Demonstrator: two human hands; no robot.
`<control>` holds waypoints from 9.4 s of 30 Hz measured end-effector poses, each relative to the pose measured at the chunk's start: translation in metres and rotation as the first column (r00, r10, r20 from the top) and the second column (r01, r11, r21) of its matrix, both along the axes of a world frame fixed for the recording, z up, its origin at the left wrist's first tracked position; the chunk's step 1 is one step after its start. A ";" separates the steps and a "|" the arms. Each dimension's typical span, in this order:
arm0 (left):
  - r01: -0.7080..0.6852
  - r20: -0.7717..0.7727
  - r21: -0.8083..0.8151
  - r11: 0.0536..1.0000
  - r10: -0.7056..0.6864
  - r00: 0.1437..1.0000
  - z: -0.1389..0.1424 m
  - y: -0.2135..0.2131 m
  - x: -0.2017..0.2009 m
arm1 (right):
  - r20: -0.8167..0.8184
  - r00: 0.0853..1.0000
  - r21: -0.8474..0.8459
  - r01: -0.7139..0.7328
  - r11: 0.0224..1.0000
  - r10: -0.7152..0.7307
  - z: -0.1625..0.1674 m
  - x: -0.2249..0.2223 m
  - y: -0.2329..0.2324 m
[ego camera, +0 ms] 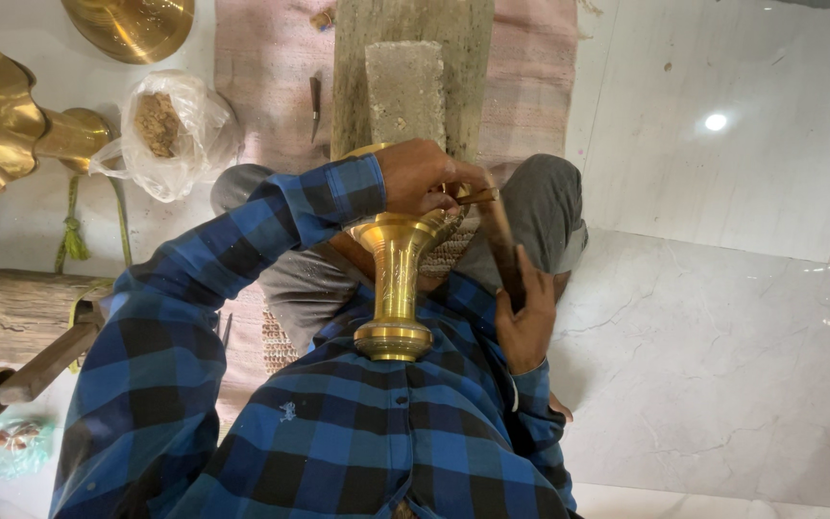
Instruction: The person sits on the floor holding a brass vase between their legs and decorates its flared rim by hammering a small punch against the metal with a wooden mallet, working around the rim section by section.
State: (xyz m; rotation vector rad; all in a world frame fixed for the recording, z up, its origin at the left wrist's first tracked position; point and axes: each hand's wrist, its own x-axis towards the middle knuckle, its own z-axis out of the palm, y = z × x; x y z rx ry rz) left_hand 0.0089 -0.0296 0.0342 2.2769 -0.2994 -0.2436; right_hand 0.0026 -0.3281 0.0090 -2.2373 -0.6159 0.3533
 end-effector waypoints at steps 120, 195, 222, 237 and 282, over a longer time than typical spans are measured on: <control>0.327 -0.014 0.178 0.928 -0.330 0.944 -0.009 -0.013 0.032 | -0.195 0.980 -0.236 -0.012 0.972 -0.035 -0.009 -0.010 -0.001; -0.008 -0.031 -0.093 0.996 0.005 1.000 -0.010 -0.011 -0.008 | 0.007 0.999 0.306 0.040 0.951 -0.044 -0.009 0.016 0.000; -0.058 -0.064 0.050 0.997 0.061 0.996 -0.022 -0.013 -0.011 | 0.036 0.999 0.390 0.012 0.921 -0.028 0.012 0.015 0.012; -0.020 0.085 0.044 0.999 0.016 0.996 -0.029 -0.010 -0.013 | -0.323 0.935 0.538 0.308 0.785 -0.145 0.006 0.006 0.015; -0.084 0.056 -0.086 0.993 0.089 0.994 -0.027 -0.005 -0.020 | 0.195 0.980 0.029 -0.034 0.999 0.028 0.005 0.011 0.012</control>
